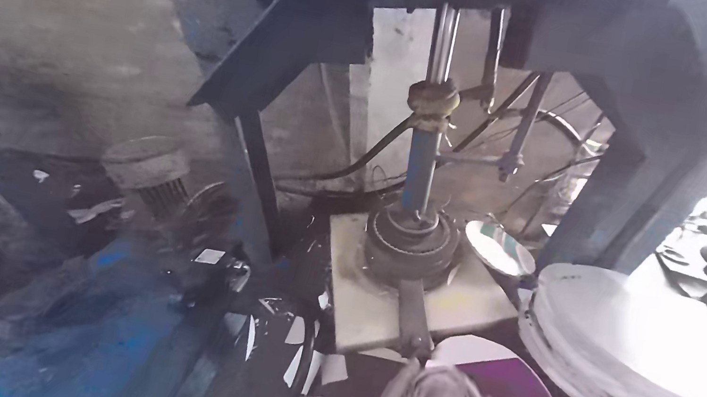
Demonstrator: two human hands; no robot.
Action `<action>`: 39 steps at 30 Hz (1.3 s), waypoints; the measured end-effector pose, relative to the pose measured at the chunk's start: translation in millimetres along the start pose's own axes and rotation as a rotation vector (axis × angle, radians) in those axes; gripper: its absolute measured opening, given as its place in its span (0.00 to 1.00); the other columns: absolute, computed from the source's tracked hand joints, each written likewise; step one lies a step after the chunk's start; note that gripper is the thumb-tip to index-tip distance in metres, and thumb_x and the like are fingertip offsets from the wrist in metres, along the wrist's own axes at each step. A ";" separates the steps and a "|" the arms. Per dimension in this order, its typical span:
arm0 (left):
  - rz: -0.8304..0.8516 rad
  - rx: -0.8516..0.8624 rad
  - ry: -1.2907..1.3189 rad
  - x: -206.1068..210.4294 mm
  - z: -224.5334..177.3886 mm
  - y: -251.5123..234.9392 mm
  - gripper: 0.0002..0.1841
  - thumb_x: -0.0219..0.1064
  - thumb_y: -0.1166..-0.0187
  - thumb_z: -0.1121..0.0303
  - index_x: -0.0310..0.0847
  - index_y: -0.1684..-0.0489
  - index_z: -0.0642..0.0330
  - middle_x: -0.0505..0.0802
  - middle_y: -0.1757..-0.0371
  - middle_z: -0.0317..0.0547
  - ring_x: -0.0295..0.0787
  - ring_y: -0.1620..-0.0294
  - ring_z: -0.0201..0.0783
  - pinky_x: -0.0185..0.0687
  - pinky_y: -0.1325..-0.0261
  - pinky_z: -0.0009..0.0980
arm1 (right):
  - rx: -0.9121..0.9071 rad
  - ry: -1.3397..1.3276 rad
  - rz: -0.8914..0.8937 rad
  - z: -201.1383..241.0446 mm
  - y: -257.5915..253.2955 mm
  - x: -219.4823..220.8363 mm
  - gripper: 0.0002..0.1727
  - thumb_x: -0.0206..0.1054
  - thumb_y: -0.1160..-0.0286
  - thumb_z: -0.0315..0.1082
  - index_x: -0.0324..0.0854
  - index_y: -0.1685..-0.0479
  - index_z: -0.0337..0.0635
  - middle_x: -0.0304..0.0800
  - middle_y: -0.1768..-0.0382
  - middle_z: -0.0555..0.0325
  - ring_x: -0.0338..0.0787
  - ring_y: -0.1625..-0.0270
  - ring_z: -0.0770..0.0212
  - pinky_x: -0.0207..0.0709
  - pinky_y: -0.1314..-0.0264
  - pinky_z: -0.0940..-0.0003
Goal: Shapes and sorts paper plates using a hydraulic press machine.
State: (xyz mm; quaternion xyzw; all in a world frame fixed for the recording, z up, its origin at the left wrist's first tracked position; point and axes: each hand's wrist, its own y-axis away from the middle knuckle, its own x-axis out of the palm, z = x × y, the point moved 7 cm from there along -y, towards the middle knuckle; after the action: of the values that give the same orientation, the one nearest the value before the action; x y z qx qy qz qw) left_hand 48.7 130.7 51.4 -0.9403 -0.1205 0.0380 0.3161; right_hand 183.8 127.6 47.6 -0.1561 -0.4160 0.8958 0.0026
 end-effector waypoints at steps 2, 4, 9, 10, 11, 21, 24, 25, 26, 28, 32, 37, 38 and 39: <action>0.031 -0.127 0.022 -4.6 13.8 -9.5 0.45 0.58 0.15 0.54 0.40 0.17 0.89 0.73 0.21 0.74 0.73 0.20 0.34 0.66 0.17 0.29 | 0.310 0.003 0.155 -38.5 -29.7 -21.8 0.27 0.60 0.21 0.28 0.71 0.24 0.20 0.82 0.28 0.32 0.83 0.24 0.52 0.72 0.19 0.59; 0.171 -0.302 0.083 1.4 30.4 -5.3 0.45 0.56 0.15 0.58 0.30 0.13 0.85 0.69 0.16 0.71 0.72 0.18 0.37 0.67 0.17 0.32 | 0.616 0.004 0.278 -98.4 -39.7 -46.4 0.28 0.65 0.24 0.27 0.72 0.22 0.29 0.82 0.28 0.42 0.82 0.27 0.61 0.74 0.22 0.65; 0.539 -0.786 -0.131 25.5 70.2 36.8 0.39 0.67 0.17 0.64 0.50 0.11 0.72 0.82 0.29 0.70 0.91 0.42 0.55 0.88 0.40 0.49 | 0.818 0.232 0.456 -168.2 -37.7 -70.4 0.29 0.64 0.20 0.28 0.70 0.17 0.37 0.75 0.21 0.37 0.75 0.19 0.46 0.64 0.16 0.48; 0.557 -0.725 -0.249 23.7 73.7 35.3 0.31 0.65 0.17 0.65 0.64 0.18 0.75 0.86 0.33 0.69 0.89 0.38 0.56 0.82 0.32 0.51 | 0.848 0.257 0.476 -170.5 -35.1 -71.4 0.30 0.65 0.21 0.29 0.70 0.17 0.38 0.75 0.21 0.37 0.74 0.19 0.46 0.64 0.16 0.48; 0.543 -0.651 -0.326 21.3 73.7 30.9 0.23 0.64 0.16 0.66 0.78 0.30 0.75 0.90 0.39 0.67 0.89 0.39 0.58 0.80 0.31 0.53 | 0.874 0.274 0.505 -165.7 -35.4 -71.9 0.30 0.64 0.20 0.30 0.69 0.16 0.38 0.73 0.20 0.38 0.73 0.18 0.47 0.63 0.15 0.48; -0.150 -0.183 0.436 -80.6 23.6 -7.7 0.08 0.63 0.17 0.51 0.88 0.56 0.35 0.91 0.64 0.20 0.85 0.70 0.18 0.82 0.69 0.17 | 0.789 0.430 0.589 -163.6 -41.6 -67.6 0.28 0.65 0.19 0.28 0.70 0.18 0.36 0.78 0.25 0.32 0.77 0.21 0.38 0.63 0.17 0.44; -0.222 -0.034 -0.133 -165.5 -16.8 -5.0 0.13 0.59 0.14 0.65 0.84 0.39 0.48 0.89 0.36 0.32 0.87 0.42 0.26 0.88 0.47 0.23 | 0.688 0.561 0.520 -157.5 -43.9 -73.0 0.30 0.66 0.19 0.31 0.70 0.18 0.34 0.77 0.25 0.29 0.75 0.21 0.30 0.62 0.18 0.33; -0.140 -0.069 -0.375 -174.6 -21.8 3.0 0.16 0.57 0.17 0.70 0.84 0.37 0.61 0.84 0.29 0.45 0.83 0.31 0.32 0.84 0.36 0.27 | 0.629 0.593 0.461 -148.1 -48.1 -76.5 0.30 0.67 0.19 0.33 0.70 0.18 0.34 0.77 0.27 0.26 0.75 0.24 0.25 0.64 0.23 0.27; -0.011 -0.132 -0.543 -173.3 -18.5 13.0 0.18 0.56 0.19 0.72 0.85 0.36 0.66 0.82 0.25 0.57 0.79 0.25 0.42 0.79 0.28 0.36 | 0.556 0.591 0.393 -136.2 -52.9 -79.9 0.30 0.68 0.20 0.35 0.71 0.18 0.35 0.77 0.27 0.27 0.76 0.25 0.25 0.65 0.25 0.26; 0.278 -0.293 -0.620 -146.9 4.4 41.1 0.17 0.57 0.17 0.71 0.87 0.37 0.65 0.86 0.29 0.58 0.81 0.25 0.49 0.74 0.22 0.47 | 0.416 0.533 0.307 -106.9 -59.9 -83.2 0.28 0.65 0.20 0.40 0.76 0.22 0.39 0.85 0.32 0.37 0.84 0.31 0.36 0.75 0.31 0.34; 0.565 -0.593 -0.421 -68.5 53.2 82.9 0.15 0.60 0.15 0.69 0.90 0.45 0.69 0.95 0.50 0.58 0.93 0.45 0.53 0.83 0.35 0.54 | 0.398 0.506 0.343 -59.7 -61.8 -65.4 0.21 0.64 0.18 0.40 0.85 0.33 0.37 0.89 0.37 0.36 0.84 0.32 0.32 0.68 0.25 0.34; 0.477 -0.808 -0.223 2.2 90.9 50.6 0.23 0.48 0.07 0.60 0.85 0.50 0.70 0.91 0.67 0.50 0.89 0.68 0.40 0.87 0.54 0.42 | 0.580 0.804 0.488 -98.8 -50.9 -51.9 0.31 0.64 0.17 0.39 0.69 0.13 0.47 0.68 0.17 0.32 0.66 0.15 0.27 0.53 0.18 0.24; 0.468 -0.842 -0.198 12.5 93.7 41.6 0.23 0.46 0.06 0.59 0.84 0.47 0.70 0.90 0.68 0.48 0.88 0.70 0.38 0.87 0.58 0.39 | 0.623 0.837 0.495 -108.3 -48.7 -53.5 0.32 0.63 0.16 0.37 0.65 0.12 0.45 0.68 0.17 0.31 0.68 0.16 0.26 0.56 0.20 0.25; 0.468 -0.866 -0.180 21.4 96.2 34.4 0.24 0.45 0.05 0.58 0.83 0.45 0.70 0.90 0.69 0.48 0.87 0.73 0.38 0.88 0.60 0.38 | 0.663 0.848 0.495 -114.8 -46.1 -54.9 0.32 0.63 0.16 0.34 0.65 0.12 0.42 0.71 0.20 0.29 0.71 0.19 0.25 0.59 0.21 0.26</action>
State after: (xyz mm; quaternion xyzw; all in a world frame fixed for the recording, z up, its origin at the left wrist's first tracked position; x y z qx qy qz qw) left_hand 62.2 165.9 -46.0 -0.9800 0.0623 0.1355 -0.1320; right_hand 262.7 235.8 27.8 -0.5838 -0.0277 0.8114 0.0084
